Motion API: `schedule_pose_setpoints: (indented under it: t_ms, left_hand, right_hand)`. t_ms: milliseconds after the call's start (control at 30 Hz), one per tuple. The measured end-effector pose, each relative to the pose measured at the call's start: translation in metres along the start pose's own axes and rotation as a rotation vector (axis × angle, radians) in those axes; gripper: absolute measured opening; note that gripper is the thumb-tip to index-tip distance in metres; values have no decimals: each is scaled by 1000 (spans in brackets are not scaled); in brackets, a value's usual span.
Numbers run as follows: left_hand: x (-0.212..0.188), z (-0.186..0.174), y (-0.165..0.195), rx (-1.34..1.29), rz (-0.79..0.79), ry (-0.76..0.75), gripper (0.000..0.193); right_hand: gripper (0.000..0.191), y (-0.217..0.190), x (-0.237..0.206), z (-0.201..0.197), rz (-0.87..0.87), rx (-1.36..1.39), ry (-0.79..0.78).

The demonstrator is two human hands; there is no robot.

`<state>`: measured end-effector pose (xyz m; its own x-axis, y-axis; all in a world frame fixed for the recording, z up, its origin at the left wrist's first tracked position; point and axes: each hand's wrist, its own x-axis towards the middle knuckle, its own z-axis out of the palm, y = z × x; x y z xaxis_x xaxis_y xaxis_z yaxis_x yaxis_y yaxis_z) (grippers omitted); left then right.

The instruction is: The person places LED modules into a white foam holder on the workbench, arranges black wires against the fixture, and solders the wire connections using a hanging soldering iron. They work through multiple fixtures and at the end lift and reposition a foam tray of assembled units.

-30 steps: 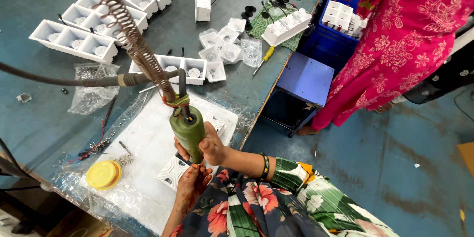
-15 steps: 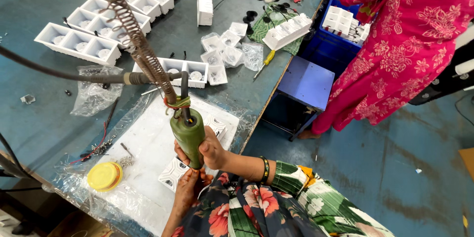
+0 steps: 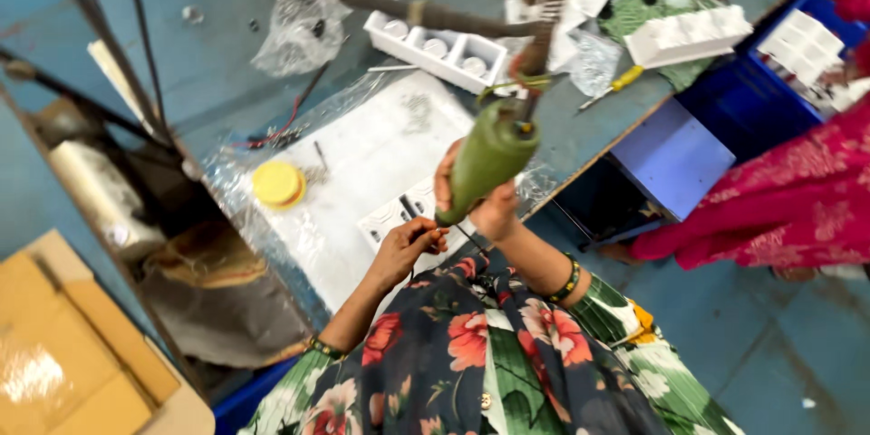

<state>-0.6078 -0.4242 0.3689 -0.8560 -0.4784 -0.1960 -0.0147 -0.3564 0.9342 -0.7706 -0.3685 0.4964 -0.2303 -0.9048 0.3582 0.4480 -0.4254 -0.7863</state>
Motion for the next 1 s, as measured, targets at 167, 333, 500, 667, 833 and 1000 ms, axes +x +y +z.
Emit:
schedule_pose_setpoints:
  t_ms: [167,333,500,667,833,1000]
  left_hand:
    - [7,0,-4,-8,21,39,23]
    - [10,-5,-7,67,39,42,22]
    - [10,-6,-5,34,51,42,20]
    - [9,-7,-5,19,57,36,19]
    - [10,-8,-2,40,89,-20,21]
    - [10,-9,-1,-6,77,-35,22]
  right_hand:
    - [88,-16,7,4,41,-15,19]
    - [89,-18,12,12,11,-79,27]
    - [89,-20,17,16,-2,-123,36]
    - [89,-19,19,18,16,-115,25]
    - [89,-17,18,19,19,-115,28]
    - [88,-16,19,16,24,-88,27]
